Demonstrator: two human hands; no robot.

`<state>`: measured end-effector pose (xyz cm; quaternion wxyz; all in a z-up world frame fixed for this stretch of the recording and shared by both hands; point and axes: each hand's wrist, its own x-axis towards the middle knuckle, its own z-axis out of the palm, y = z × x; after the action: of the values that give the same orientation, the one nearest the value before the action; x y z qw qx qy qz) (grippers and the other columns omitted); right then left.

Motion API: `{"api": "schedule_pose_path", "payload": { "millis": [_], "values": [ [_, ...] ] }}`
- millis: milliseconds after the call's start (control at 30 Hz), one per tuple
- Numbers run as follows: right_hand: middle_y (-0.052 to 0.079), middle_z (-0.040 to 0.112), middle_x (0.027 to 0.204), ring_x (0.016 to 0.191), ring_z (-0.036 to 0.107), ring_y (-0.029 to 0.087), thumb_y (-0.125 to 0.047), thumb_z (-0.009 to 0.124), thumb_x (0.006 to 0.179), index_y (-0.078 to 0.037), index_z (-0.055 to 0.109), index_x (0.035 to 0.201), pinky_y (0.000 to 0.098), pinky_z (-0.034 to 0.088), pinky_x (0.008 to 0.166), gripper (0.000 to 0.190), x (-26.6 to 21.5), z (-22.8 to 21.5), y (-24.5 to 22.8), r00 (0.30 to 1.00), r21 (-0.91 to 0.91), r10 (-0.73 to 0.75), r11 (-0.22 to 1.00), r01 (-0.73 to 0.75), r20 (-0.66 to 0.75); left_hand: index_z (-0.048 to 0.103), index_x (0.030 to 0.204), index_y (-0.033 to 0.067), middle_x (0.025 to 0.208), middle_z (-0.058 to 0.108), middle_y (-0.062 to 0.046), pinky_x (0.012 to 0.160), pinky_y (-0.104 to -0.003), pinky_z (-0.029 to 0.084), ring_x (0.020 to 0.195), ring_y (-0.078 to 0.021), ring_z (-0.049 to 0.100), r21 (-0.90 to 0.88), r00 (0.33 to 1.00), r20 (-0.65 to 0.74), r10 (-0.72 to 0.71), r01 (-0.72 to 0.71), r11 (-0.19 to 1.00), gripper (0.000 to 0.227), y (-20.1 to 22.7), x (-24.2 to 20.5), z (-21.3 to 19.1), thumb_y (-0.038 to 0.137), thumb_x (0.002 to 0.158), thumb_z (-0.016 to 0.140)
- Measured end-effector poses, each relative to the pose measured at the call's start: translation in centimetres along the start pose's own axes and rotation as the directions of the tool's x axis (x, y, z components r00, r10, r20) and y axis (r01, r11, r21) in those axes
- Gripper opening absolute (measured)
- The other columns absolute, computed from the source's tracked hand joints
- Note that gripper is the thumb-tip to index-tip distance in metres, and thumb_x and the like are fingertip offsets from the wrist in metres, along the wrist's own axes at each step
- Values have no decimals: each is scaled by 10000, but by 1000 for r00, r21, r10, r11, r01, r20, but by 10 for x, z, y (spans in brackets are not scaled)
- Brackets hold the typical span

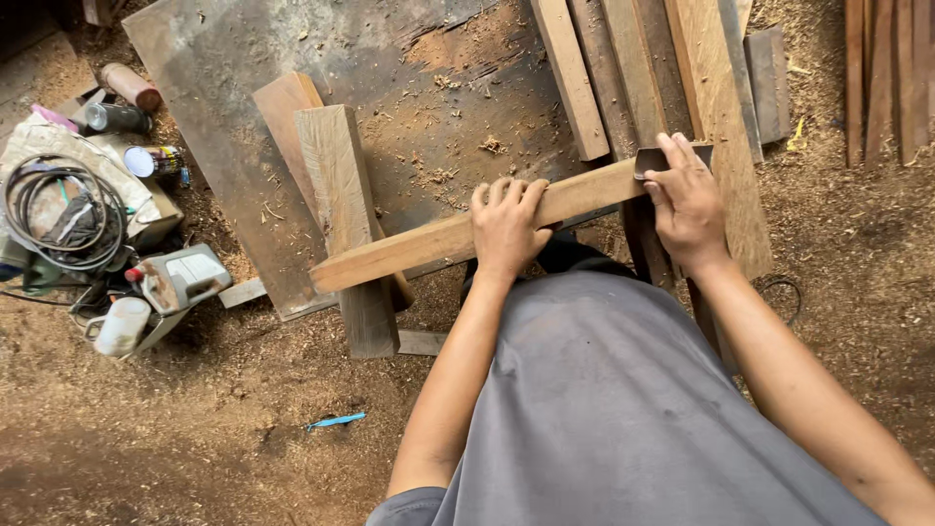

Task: The person sands the surface and edges of a wooden plank using a small piece of sandpaper by hand, moving the plank and rotating it to reach different sides.

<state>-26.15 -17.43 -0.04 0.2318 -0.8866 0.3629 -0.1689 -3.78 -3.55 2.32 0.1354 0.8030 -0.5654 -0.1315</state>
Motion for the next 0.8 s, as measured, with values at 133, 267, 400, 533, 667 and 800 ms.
{"api": "schedule_pose_path", "payload": {
  "millis": [133,267,400,533,667,800],
  "values": [
    [164,535,1564,1492,461,357,-203,557,1096,-90,650,1055,475,357,1244,152,-7,16,-28,992,107,-112,989,106,52,686,1198,201,1115,676,-4,942,-418,459,1106,-235,630,-35,1000,-3,-5,4,999,628,-5,-1,5,281,608,887],
    [107,595,1521,1465,498,323,-157,550,1072,-153,686,1012,550,321,1265,149,7,-2,-14,966,2,-223,974,224,133,694,1182,202,1095,681,-6,895,-411,467,1072,-233,636,-35,1000,-9,-5,5,999,618,-4,0,3,278,600,890],
    [143,563,1542,1492,490,328,-169,567,1147,-55,595,1027,488,383,1255,169,13,-16,8,998,68,-32,997,35,-49,695,1178,198,1086,681,-12,891,-416,470,1061,-239,637,-20,1000,4,-13,13,1000,627,-4,0,5,284,591,900],
    [166,573,1491,1433,515,360,-177,577,1058,-60,611,1005,485,410,1180,133,-3,3,-32,983,143,-172,976,162,59,698,1181,204,1089,682,0,902,-410,477,1064,-231,642,-24,1000,-16,-14,13,1000,627,-4,-2,5,269,591,901],
    [101,589,1518,1473,530,314,-159,583,1098,-79,628,1041,499,411,1270,108,2,0,-13,962,77,-259,964,253,88,701,1181,200,1090,683,-7,892,-406,476,1050,-234,641,-37,1000,-18,-14,14,999,640,-3,1,4,267,578,905],
    [140,547,1588,1525,476,346,-195,602,1133,-80,636,1090,503,367,1277,127,-2,-12,13,998,24,-42,999,43,-48,697,1178,192,1088,685,-20,882,-409,474,1051,-242,642,-28,1000,-7,-18,17,999,661,-3,-1,6,273,558,912]
  ]
}}
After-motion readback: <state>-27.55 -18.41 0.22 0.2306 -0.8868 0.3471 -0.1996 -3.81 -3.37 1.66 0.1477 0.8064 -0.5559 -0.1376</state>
